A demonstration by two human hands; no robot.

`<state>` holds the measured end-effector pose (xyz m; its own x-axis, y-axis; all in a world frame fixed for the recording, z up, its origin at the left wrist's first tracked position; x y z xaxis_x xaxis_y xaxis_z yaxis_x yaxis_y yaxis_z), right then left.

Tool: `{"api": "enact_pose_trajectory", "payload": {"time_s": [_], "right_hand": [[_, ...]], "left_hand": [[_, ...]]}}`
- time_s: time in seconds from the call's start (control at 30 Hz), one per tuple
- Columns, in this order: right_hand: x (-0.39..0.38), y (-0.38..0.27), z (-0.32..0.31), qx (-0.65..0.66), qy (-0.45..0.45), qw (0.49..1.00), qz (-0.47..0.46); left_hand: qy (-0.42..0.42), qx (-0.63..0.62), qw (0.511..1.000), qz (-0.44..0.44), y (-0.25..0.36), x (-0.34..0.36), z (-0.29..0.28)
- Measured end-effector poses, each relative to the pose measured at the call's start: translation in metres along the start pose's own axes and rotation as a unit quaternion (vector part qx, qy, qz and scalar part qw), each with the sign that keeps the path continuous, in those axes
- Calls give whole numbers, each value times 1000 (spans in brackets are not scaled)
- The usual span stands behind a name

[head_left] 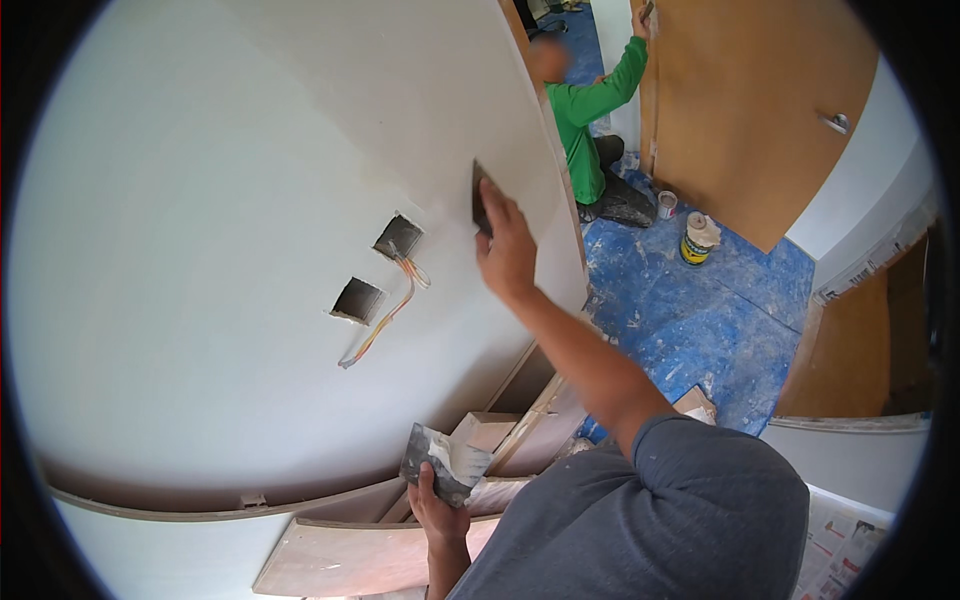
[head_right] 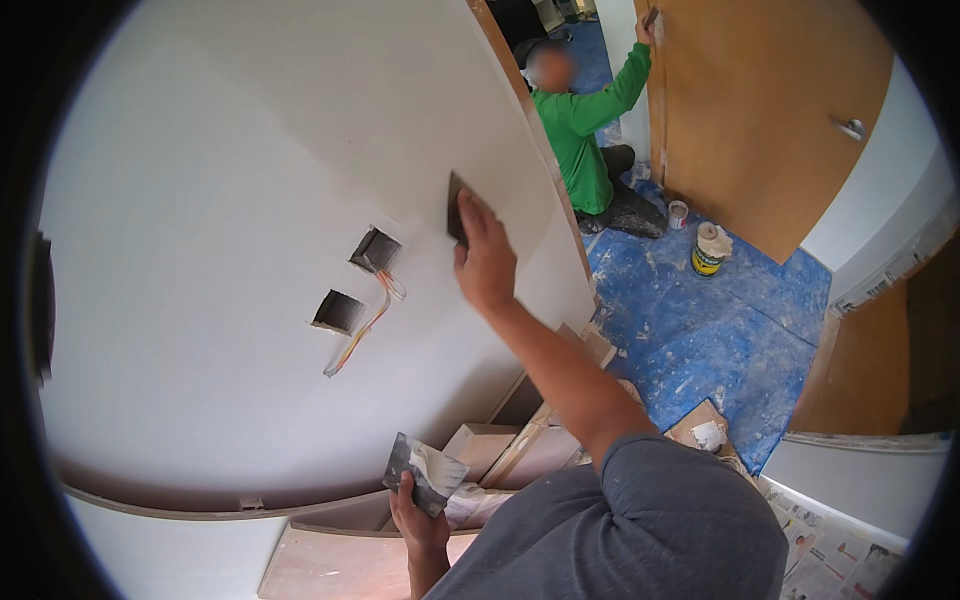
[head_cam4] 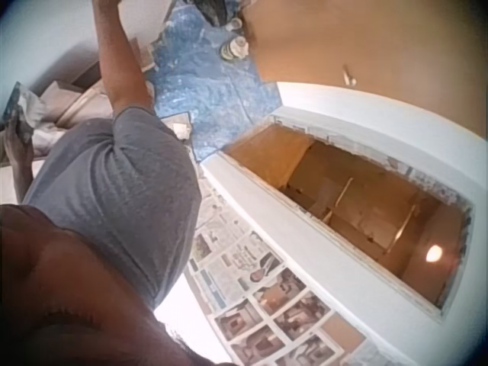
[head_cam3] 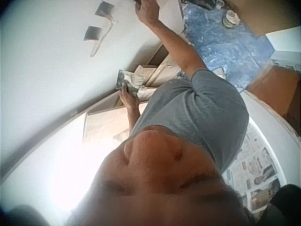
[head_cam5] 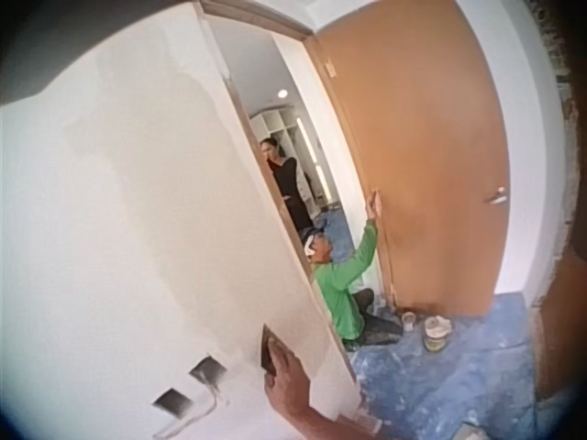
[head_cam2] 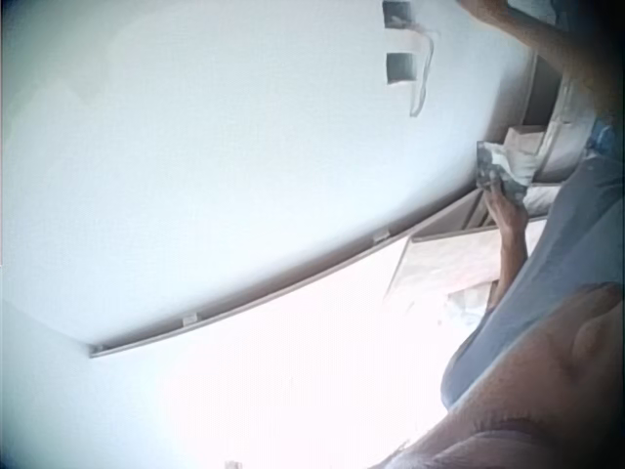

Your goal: The person applies plaster to a wall using a trowel and a hawk. They repeatedly scoop plaster from the hawk and spread it onto the wall surface. The person also moves around the room to access different areas and briefly handles a large board.

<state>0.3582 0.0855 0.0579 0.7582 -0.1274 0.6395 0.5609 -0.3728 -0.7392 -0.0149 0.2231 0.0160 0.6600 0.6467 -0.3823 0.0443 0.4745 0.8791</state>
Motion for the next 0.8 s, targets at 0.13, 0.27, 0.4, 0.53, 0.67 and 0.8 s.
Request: {"api": "enact_pose_trajectory", "payload": {"time_s": [0.13,0.27,0.4,0.53,0.67,0.8], "right_hand": [[-46,-50,2,37,-55,998,-8],[-63,-59,-14,59,-217,974,33],[-59,-59,-93,240,-149,958,41],[-81,-114,-173,254,-202,936,-136],[-86,-155,-194,200,-300,878,-314],[-78,-126,-185,46,-366,863,-345]], "left_hand": [[-21,5,1000,9,2,0,7],[-34,-4,999,-1,5,-1,25],[-63,-74,995,-38,3,6,49],[-121,-138,972,-146,13,3,97],[-204,-147,950,-185,21,7,130],[-239,-125,948,-166,41,1,147]]}}
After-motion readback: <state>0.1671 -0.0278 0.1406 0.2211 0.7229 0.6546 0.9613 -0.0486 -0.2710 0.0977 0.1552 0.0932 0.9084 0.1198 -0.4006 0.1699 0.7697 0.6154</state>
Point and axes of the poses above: each hand's wrist, its own x-axis towards the middle knuckle, its own z-axis out of the palm, y = z × x, the point moved 6 cm from there along x, towards the middle knuckle, and after that the axes turned 4 degrees about -z, right-handed, at the moved point
